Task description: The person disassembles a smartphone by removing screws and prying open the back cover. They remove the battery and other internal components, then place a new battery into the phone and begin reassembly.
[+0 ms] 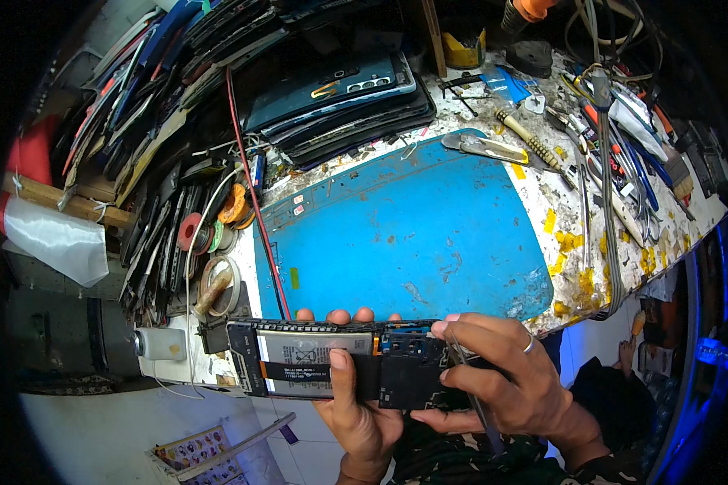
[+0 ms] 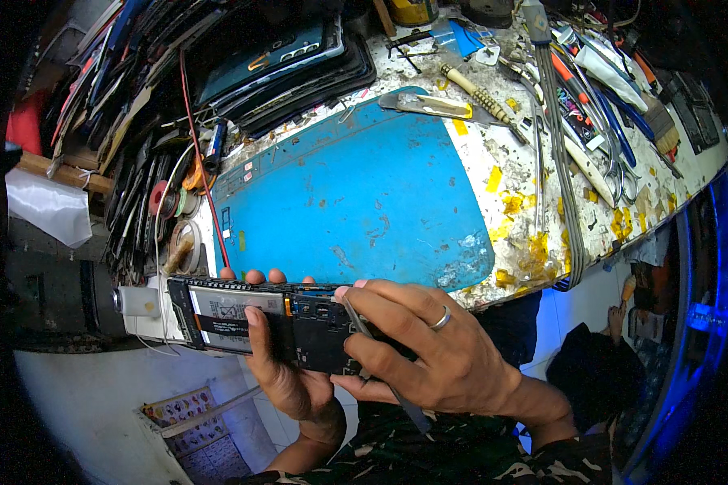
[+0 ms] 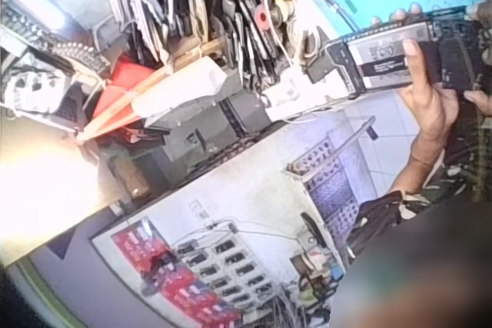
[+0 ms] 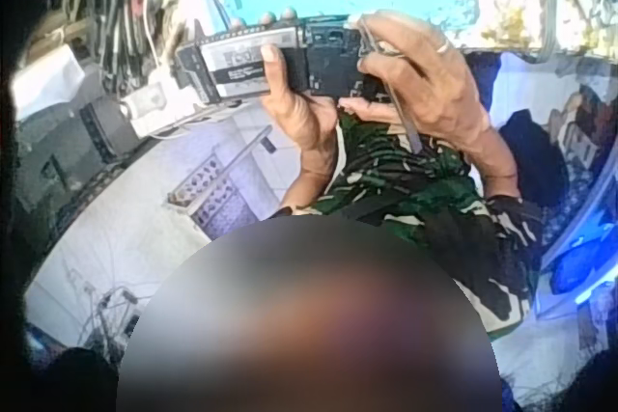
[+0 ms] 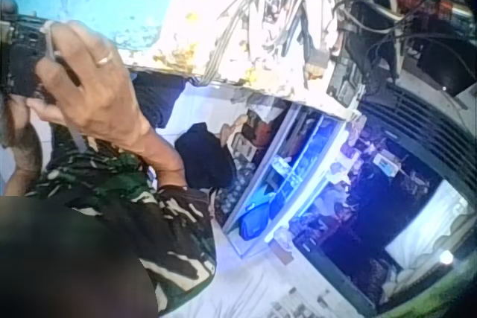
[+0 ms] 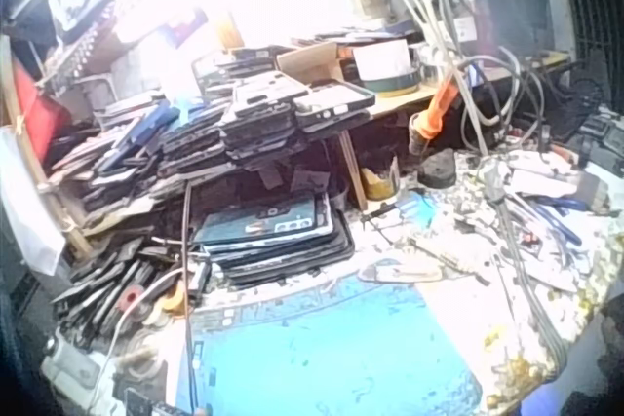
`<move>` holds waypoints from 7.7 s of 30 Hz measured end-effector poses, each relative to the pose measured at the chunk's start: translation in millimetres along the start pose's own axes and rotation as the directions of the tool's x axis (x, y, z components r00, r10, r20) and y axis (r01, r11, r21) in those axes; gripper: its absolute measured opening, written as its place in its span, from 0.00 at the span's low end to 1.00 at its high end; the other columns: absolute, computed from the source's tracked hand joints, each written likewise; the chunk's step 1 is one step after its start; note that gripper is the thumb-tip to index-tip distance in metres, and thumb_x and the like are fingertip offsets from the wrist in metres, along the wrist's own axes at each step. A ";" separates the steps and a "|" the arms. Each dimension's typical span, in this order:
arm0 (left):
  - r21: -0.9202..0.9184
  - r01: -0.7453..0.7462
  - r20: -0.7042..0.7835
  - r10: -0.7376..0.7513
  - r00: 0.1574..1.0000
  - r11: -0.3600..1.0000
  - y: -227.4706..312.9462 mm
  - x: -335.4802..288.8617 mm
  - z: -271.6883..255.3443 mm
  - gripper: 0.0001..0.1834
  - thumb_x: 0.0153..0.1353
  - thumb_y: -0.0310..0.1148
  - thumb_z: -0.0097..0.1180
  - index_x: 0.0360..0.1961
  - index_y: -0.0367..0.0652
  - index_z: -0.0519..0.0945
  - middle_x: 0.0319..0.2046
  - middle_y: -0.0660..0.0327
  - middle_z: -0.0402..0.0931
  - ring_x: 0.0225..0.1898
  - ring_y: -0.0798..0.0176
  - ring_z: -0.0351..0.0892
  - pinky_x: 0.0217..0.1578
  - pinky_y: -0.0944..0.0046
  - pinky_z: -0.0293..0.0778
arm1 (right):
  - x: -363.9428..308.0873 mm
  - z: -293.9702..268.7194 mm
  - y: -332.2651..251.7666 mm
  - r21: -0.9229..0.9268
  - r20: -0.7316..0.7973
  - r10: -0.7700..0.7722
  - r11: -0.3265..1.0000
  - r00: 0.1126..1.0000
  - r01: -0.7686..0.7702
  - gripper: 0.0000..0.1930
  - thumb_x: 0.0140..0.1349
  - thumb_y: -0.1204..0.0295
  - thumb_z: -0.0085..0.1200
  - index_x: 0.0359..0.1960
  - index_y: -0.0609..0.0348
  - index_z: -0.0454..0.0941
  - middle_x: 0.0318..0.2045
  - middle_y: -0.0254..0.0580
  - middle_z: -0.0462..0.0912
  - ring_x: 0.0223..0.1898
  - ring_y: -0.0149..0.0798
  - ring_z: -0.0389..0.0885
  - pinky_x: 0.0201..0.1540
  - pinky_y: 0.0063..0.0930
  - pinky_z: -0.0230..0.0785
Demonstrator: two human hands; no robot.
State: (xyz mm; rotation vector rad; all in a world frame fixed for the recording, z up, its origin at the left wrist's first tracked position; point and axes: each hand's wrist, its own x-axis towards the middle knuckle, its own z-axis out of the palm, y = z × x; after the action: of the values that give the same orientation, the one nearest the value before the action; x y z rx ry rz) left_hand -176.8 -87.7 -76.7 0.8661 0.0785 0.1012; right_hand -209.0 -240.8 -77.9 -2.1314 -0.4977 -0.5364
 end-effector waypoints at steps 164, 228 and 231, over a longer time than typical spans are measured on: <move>0.736 0.273 0.250 -0.624 0.741 0.619 6.9 -34.5 -26.3 0.29 0.60 0.33 0.61 0.60 0.34 0.66 0.50 0.56 0.74 0.51 0.65 0.74 0.50 0.65 0.71 | 37.5 -51.1 11.9 0.141 0.183 0.111 0.980 0.977 -0.138 0.13 0.48 0.72 0.68 0.33 0.54 0.77 0.57 0.47 0.68 0.60 0.54 0.60 0.61 0.47 0.56; -0.381 -0.013 0.460 0.202 0.865 0.924 -8.9 13.3 -34.2 0.18 0.51 0.30 0.69 0.33 0.49 0.68 0.27 0.69 0.71 0.38 0.66 0.73 0.57 0.57 0.68 | 34.1 -66.2 59.1 -0.425 -0.283 0.371 0.778 0.884 -0.462 0.12 0.57 0.75 0.60 0.43 0.64 0.77 0.32 0.47 0.78 0.31 0.43 0.78 0.36 0.34 0.70; -0.262 -0.117 0.396 0.218 0.892 0.958 -8.7 11.0 -33.2 0.20 0.50 0.29 0.70 0.35 0.50 0.67 0.30 0.71 0.71 0.39 0.66 0.73 0.57 0.57 0.68 | 32.9 -75.2 59.7 -0.415 -0.254 0.408 0.773 0.877 -0.480 0.13 0.59 0.77 0.58 0.46 0.63 0.76 0.30 0.47 0.77 0.30 0.42 0.77 0.35 0.32 0.70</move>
State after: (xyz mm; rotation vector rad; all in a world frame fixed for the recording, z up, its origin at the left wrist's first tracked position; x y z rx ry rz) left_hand -169.0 -66.8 -105.1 0.6421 -0.4110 0.0818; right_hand -165.0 -330.2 -58.4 -2.5300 0.2670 -0.5725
